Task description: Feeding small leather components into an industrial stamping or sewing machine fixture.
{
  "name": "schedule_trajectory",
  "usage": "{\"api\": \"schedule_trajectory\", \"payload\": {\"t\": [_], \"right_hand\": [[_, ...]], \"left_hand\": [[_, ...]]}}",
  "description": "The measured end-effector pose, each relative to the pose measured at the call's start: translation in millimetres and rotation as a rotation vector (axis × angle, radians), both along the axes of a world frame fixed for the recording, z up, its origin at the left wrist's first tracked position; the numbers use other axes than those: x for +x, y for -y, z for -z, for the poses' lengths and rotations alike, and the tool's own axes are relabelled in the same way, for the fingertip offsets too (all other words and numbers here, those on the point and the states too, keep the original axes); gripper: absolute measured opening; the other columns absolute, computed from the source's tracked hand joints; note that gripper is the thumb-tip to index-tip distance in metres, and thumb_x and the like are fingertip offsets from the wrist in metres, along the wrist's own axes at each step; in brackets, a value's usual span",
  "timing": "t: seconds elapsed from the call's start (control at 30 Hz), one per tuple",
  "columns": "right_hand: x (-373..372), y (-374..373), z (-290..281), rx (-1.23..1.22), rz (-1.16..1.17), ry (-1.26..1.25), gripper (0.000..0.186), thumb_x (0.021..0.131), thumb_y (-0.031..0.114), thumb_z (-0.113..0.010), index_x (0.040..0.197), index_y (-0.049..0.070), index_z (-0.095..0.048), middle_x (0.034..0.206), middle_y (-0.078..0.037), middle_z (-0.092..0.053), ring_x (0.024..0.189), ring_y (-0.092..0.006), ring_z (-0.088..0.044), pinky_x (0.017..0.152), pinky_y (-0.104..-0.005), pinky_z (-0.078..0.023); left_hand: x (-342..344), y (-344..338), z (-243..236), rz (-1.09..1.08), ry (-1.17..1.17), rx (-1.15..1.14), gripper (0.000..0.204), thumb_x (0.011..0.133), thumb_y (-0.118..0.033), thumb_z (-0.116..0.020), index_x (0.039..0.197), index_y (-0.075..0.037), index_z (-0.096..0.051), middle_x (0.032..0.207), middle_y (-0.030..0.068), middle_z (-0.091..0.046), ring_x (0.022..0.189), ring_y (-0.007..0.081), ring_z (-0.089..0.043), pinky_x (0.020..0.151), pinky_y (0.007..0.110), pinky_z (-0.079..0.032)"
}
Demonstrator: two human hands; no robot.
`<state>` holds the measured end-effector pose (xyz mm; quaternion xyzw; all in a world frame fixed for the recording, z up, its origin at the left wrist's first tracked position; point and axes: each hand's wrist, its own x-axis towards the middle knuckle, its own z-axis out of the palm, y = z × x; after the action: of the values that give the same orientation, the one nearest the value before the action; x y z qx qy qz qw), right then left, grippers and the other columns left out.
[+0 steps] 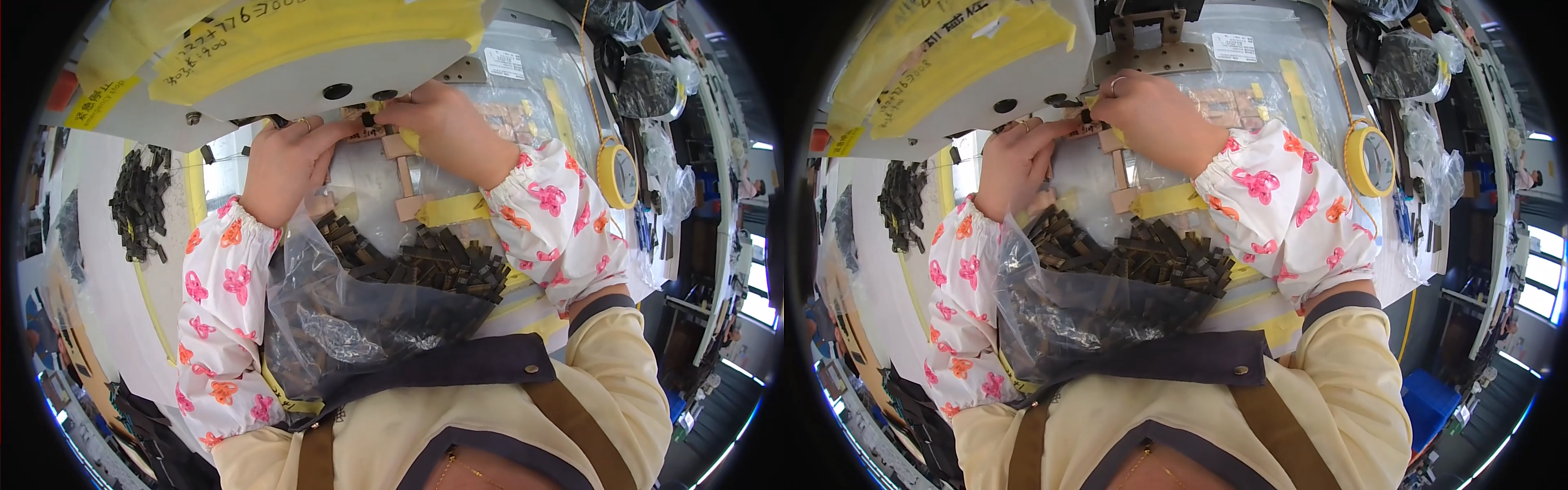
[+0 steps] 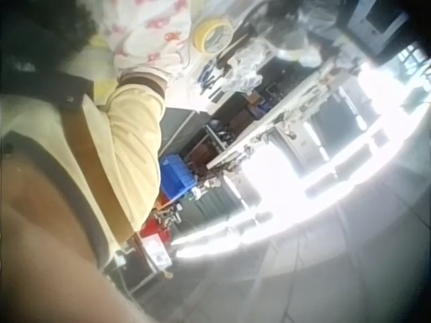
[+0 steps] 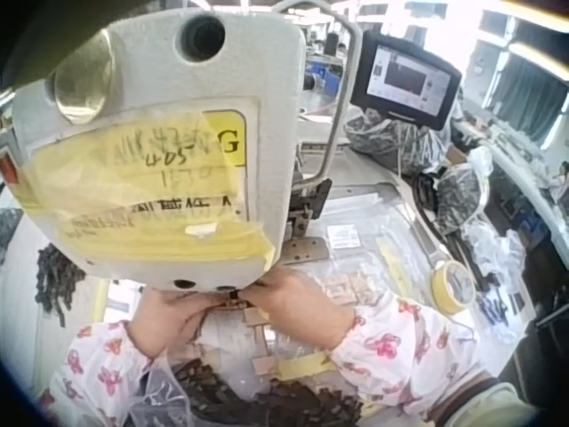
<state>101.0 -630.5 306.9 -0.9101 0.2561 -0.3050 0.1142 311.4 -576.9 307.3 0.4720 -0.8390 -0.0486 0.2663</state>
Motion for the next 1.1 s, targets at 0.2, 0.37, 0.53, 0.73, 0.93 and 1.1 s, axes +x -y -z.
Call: {"api": "schedule_trajectory", "payload": {"t": [0.2, 0.37, 0.53, 0.73, 0.93, 1.1], "right_hand": [[5, -2, -6, -0.108, 0.024, -0.153, 0.013, 0.065, 0.005, -0.059, 0.077, 0.005, -0.065, 0.08, -0.011, -0.061, 0.083, -0.0279, -0.058, 0.069, -0.0355, -0.051], [7, 2, -9, -0.013, -0.027, -0.198, 0.014, 0.066, 0.005, -0.058, 0.078, 0.004, -0.065, 0.08, -0.013, -0.06, 0.081, -0.0283, -0.059, 0.07, -0.0364, -0.05], [-2, 7, -1, -0.013, -0.063, -0.069, 0.016, 0.066, 0.003, -0.058, 0.081, 0.004, -0.064, 0.081, -0.011, -0.061, 0.081, -0.0278, -0.059, 0.071, -0.0366, -0.049], [-2, 6, -6, -0.06, -0.076, -0.136, 0.016, 0.066, 0.002, -0.058, 0.08, 0.004, -0.064, 0.082, -0.009, -0.061, 0.083, -0.0264, -0.058, 0.072, -0.0357, -0.049], [1, 6, -4, -0.108, -0.078, -0.123, 0.013, 0.066, 0.003, -0.058, 0.077, 0.004, -0.063, 0.082, -0.008, -0.061, 0.083, -0.0251, -0.059, 0.072, -0.0347, -0.05], [0, 6, -1, -0.114, -0.075, -0.133, 0.011, 0.066, 0.004, -0.058, 0.076, 0.005, -0.064, 0.081, -0.007, -0.061, 0.082, -0.0243, -0.059, 0.072, -0.0346, -0.05]], "left_hand": [[2, 1, 2, 0.034, -0.002, -0.033, 0.032, 0.074, 0.001, -0.055, 0.099, -0.016, -0.065, 0.065, 0.0059, -0.053, 0.056, 0.0252, -0.051, 0.057, 0.033, -0.044], [1, 0, 0, 0.027, 0.094, -0.04, 0.036, 0.072, 0.001, -0.056, 0.103, -0.017, -0.063, 0.064, 0.0051, -0.052, 0.058, 0.0252, -0.052, 0.056, 0.034, -0.044], [-4, 0, -6, -0.007, 0.26, -0.085, 0.04, 0.072, 0.001, -0.055, 0.106, -0.019, -0.062, 0.063, 0.005, -0.052, 0.058, 0.0255, -0.054, 0.054, 0.034, -0.045], [3, 4, 5, 0.005, 0.088, -0.042, 0.033, 0.073, -0.005, -0.058, 0.102, -0.021, -0.063, 0.062, 0.0033, -0.056, 0.057, 0.023, -0.058, 0.05, 0.033, -0.043], [6, 1, 4, -0.061, -0.105, 0.064, 0.026, 0.079, -0.005, -0.055, 0.101, -0.017, -0.062, 0.076, 0.0063, -0.064, 0.06, 0.0232, -0.06, 0.054, 0.034, -0.042], [5, -1, 3, -0.053, 0.107, 0.018, 0.026, 0.078, -0.007, -0.056, 0.1, -0.018, -0.062, 0.078, 0.0019, -0.064, 0.067, 0.0195, -0.061, 0.057, 0.032, -0.042]]}}
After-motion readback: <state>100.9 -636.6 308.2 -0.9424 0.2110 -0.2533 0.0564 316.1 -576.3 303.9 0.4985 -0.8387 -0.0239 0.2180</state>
